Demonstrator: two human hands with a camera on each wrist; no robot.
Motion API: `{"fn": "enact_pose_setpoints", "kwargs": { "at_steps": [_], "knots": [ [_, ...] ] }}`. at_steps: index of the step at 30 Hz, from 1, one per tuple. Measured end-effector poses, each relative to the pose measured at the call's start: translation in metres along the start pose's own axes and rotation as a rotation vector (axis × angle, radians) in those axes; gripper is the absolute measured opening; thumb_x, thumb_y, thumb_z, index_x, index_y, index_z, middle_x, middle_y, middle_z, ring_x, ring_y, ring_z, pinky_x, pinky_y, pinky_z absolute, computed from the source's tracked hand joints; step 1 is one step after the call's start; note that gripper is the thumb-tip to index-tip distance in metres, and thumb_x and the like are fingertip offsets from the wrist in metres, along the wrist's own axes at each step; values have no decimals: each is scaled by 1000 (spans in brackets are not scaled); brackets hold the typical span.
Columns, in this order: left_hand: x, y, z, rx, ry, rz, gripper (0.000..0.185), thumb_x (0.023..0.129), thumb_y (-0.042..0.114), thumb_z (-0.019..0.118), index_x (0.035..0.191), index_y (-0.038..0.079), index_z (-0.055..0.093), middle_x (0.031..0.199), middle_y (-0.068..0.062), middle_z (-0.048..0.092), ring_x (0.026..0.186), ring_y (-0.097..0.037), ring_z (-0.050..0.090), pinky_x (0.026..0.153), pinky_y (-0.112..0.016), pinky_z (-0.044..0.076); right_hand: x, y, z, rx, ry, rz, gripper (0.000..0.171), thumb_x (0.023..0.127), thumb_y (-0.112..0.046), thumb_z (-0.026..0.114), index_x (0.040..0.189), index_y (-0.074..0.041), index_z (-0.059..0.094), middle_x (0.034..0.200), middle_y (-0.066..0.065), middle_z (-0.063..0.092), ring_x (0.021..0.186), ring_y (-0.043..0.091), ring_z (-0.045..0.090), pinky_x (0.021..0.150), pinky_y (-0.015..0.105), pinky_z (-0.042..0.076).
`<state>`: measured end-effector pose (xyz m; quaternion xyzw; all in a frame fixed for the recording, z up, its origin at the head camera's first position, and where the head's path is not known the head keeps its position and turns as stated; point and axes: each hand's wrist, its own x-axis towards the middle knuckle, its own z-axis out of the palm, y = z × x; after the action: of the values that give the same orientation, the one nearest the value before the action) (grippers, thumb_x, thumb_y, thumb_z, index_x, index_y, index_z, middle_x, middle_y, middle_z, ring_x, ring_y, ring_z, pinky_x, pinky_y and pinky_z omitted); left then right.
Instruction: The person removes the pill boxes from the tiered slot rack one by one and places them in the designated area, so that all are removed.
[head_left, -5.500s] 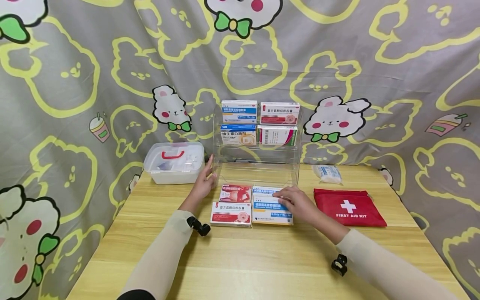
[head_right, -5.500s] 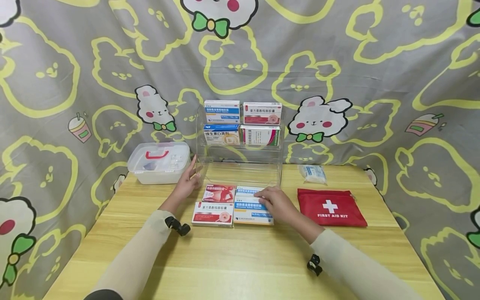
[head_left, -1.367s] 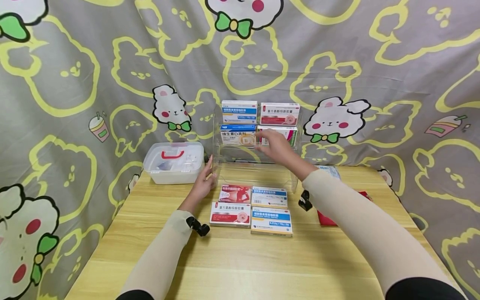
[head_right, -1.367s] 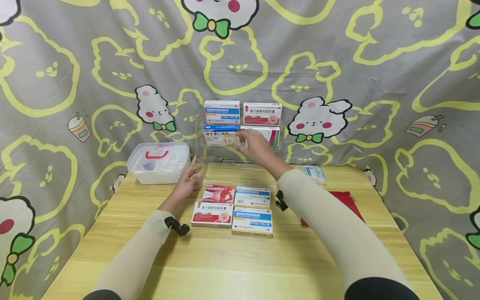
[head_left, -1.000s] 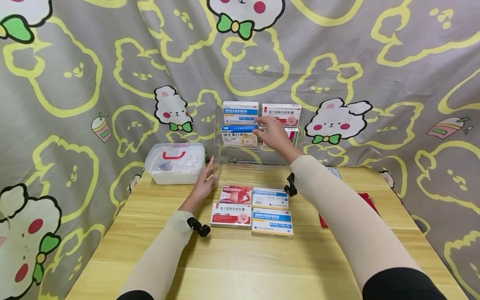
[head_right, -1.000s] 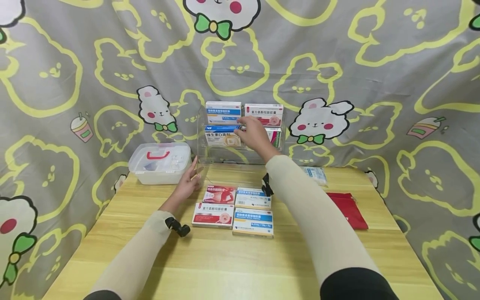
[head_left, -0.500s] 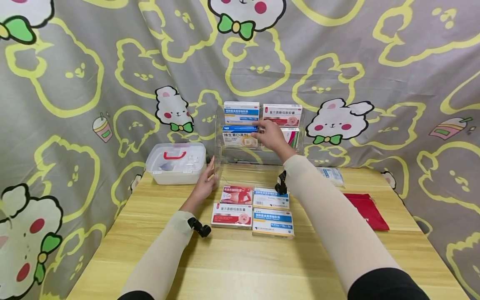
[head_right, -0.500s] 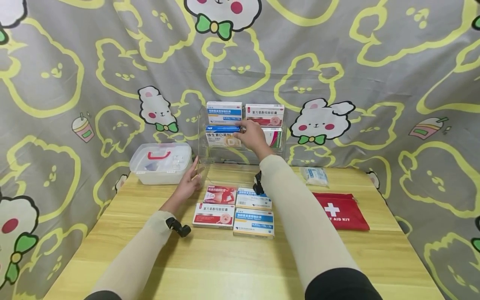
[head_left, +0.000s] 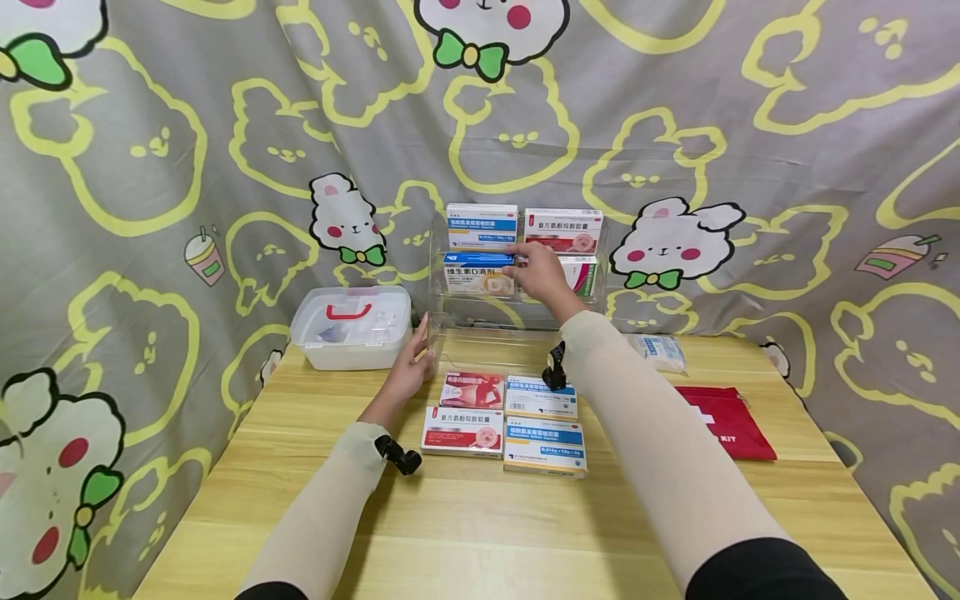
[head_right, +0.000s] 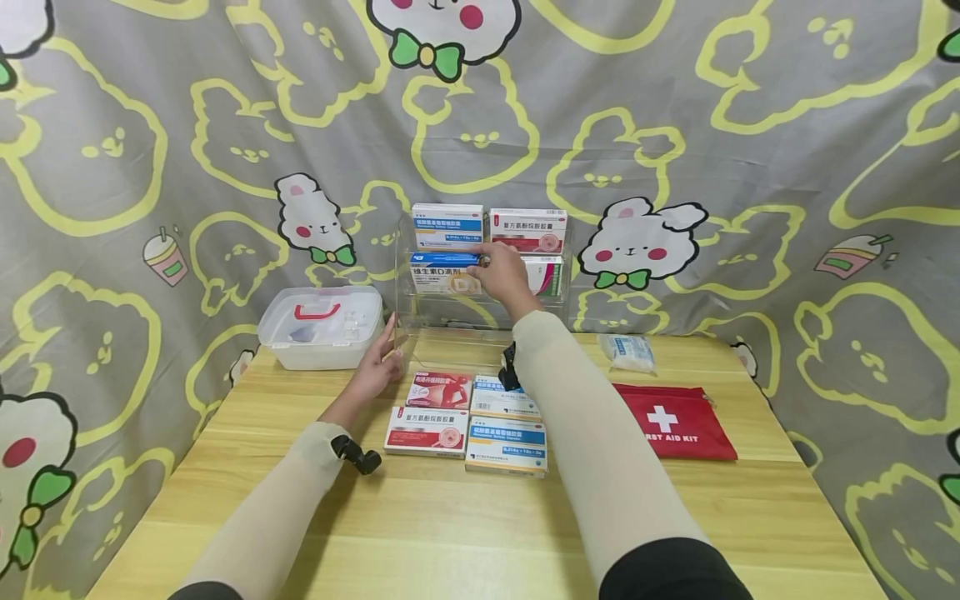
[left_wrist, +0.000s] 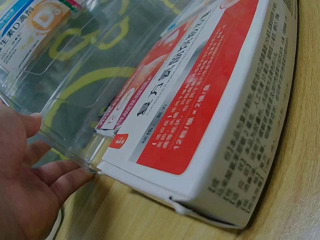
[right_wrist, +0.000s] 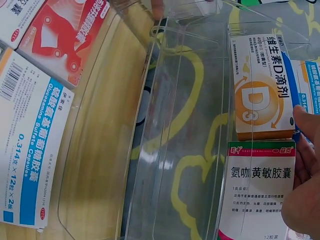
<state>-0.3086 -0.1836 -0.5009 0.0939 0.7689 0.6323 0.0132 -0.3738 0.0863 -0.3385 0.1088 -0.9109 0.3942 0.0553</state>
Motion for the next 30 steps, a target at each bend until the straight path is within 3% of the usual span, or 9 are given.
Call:
{"fn": "enact_pose_setpoints", "kwargs": {
  "at_steps": [5,13,17,21,24,30],
  "knots": [
    [0,-1,0,2,4,-3,78,109,0,42,164,46,10,164,-22,32,59,-10,34,57,-23,38,0,0,0,4,1,12,39,101,-22,68,140,-17,66,148,9,55,133,32,48,103,49,47],
    [0,0,-1,1,1,-13,78,110,1,41,162,51,12,165,-22,31,59,-10,34,57,-23,38,1,0,0,38,0,22,35,101,-18,68,136,-14,67,143,10,59,120,29,56,95,45,51],
    [0,1,-1,4,-2,-6,77,109,0,41,165,44,10,165,-23,31,59,-11,34,57,-24,38,0,-1,-1,63,9,23,33,101,-16,68,133,-13,69,139,9,62,118,27,59,94,43,53],
    [1,0,-1,-5,-3,3,75,109,-1,41,167,34,9,164,-23,31,57,-11,34,56,-24,37,-1,-2,-2,94,17,37,31,101,-15,68,132,-14,70,133,9,66,100,25,64,78,38,54],
    [1,0,-2,-9,-4,3,74,109,-1,40,167,34,9,164,-22,32,56,-11,34,55,-25,37,-2,-2,-2,122,21,51,30,101,-15,67,131,-15,70,129,9,68,87,25,63,67,34,52],
    [1,-1,-2,-9,-7,-2,77,110,-1,40,165,43,9,165,-21,31,57,-11,34,56,-26,37,-2,-2,-3,163,38,54,29,101,-13,68,130,-13,71,128,9,67,111,26,61,89,42,54]
  ]
}}
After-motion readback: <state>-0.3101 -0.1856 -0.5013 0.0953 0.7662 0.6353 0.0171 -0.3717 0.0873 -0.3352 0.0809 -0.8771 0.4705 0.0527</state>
